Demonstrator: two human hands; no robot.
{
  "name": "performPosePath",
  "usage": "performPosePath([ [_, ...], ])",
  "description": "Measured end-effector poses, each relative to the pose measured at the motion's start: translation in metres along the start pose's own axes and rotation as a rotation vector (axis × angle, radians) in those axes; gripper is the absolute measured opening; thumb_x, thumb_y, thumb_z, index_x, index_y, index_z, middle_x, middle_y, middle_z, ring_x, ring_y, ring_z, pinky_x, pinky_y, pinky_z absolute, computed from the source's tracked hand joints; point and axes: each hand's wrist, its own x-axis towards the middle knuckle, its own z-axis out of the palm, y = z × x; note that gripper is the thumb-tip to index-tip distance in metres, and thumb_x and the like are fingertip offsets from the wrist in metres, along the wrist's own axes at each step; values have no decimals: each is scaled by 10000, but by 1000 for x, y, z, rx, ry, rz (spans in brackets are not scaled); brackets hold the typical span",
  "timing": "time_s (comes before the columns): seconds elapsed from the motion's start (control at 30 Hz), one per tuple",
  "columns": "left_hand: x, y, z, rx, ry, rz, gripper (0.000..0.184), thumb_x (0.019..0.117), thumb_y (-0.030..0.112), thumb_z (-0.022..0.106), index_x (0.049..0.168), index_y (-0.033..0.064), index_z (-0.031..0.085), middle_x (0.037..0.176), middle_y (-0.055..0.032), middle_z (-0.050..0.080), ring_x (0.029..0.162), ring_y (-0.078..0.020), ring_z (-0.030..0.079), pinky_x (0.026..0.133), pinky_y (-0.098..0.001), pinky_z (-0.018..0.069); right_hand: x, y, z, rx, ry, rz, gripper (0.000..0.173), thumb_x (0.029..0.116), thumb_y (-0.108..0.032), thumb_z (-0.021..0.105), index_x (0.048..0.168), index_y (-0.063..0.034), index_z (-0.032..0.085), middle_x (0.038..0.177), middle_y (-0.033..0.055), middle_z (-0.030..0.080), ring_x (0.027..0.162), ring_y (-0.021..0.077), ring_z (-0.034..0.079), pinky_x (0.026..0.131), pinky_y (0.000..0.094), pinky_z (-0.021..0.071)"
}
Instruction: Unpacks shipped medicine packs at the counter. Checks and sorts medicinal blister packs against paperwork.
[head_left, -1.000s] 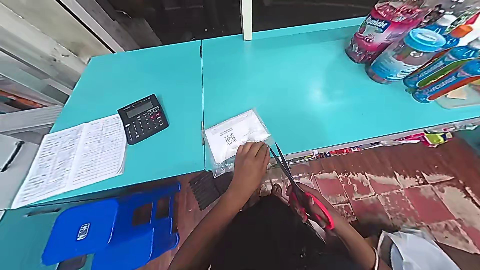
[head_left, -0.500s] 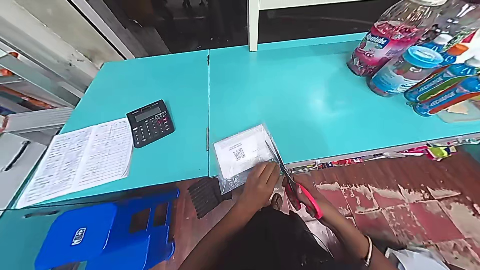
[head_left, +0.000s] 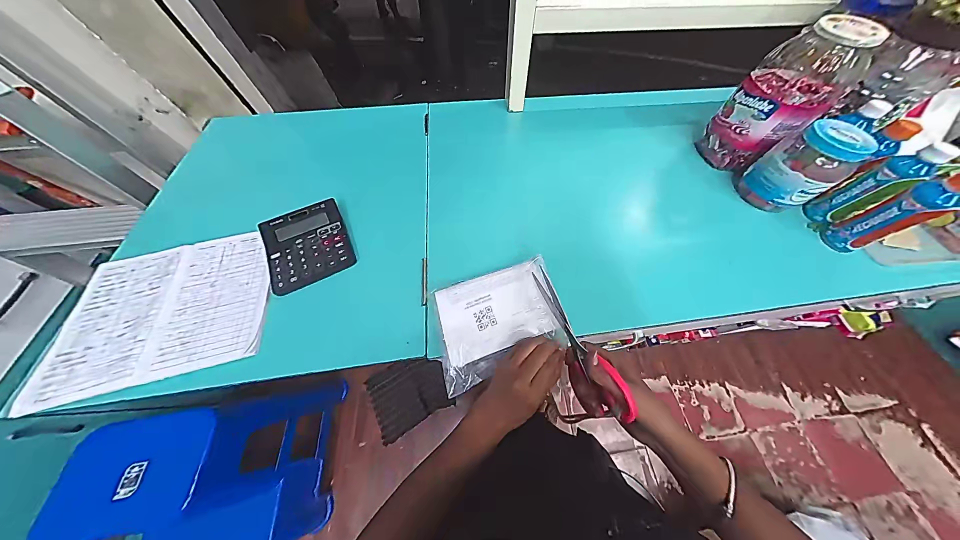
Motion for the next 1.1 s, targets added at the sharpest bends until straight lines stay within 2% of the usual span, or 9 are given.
performPosePath([
  [0.17, 14, 8, -4, 82, 22, -211, 141, 939, 156, 629, 936, 34, 700, 949, -117, 704, 942, -236, 683, 892, -305, 561, 1, 1, -4, 4, -76, 44, 665, 858, -740, 623, 1137, -139, 575, 752, -58, 576, 590, 41, 552, 539, 199, 490],
  [0.3, 44, 19, -12, 221, -18, -455, 441, 866, 416, 687, 1044, 14, 704, 946, -151, 667, 862, -317, 647, 749, -437, 543, -8, -8, -3, -25, -56, 42, 638, 867, -716, 637, 1151, -153, 548, 745, -60, 566, 594, 37, 546, 544, 192, 479],
  [0.47, 63, 15, -13, 267, -155, -554, 545, 885, 484, 627, 1123, -3, 690, 957, -158, 668, 866, -328, 663, 715, -452, 549, -13, -15, -10, -81, -53, 62, 652, 868, -724, 627, 1150, -140, 554, 763, -48, 568, 602, 51, 556, 550, 203, 489],
  [0.57, 70, 13, -17, 255, -272, -562, 596, 823, 507, 709, 1116, -12, 687, 978, -189, 667, 892, -371, 668, 730, -490, 551, -14, -19, -12, -91, -64, 62, 656, 851, -741, 633, 1125, -148, 565, 755, -53, 566, 592, 49, 547, 543, 202, 484],
  [0.63, 74, 12, -18, 267, -379, -550, 561, 837, 474, 736, 1108, -14, 678, 993, -207, 666, 911, -394, 674, 741, -508, 551, -15, -23, -14, -88, -72, 79, 667, 832, -746, 652, 1120, -150, 574, 754, -53, 565, 597, 54, 545, 544, 206, 480],
  [0.7, 76, 11, -14, 284, -456, -499, 338, 924, 271, 681, 1110, -11, 694, 977, -210, 685, 910, -394, 694, 737, -510, 563, -12, -26, -15, -99, -84, 95, 653, 836, -743, 648, 1119, -160, 571, 751, -64, 560, 593, 43, 542, 542, 199, 480],
  [0.8, 68, 9, -3, 324, -448, -338, 170, 899, 30, 648, 1050, 34, 726, 866, -171, 696, 793, -356, 708, 654, -466, 567, -6, -33, -18, -91, -74, 119, 657, 852, -733, 632, 1139, -145, 573, 743, -64, 561, 578, 40, 540, 530, 193, 476],
  [0.93, 53, 9, -2, 314, -360, -164, 89, 870, 58, 675, 949, 68, 715, 777, -123, 662, 685, -302, 683, 577, -413, 556, 4, -40, -19, -111, -70, 131, 627, 842, -727, 654, 1095, -157, 587, 708, -73, 564, 551, 32, 539, 511, 180, 471],
  [1.1, 41, 8, -5, 285, -333, -102, 95, 869, 67, 666, 943, 82, 724, 786, -109, 673, 692, -286, 689, 585, -410, 566, 13, -33, -12, -34, -46, 88, 565, 883, -699, 627, 1004, -148, 590, 680, -50, 551, 535, 53, 535, 507, 201, 480],
])
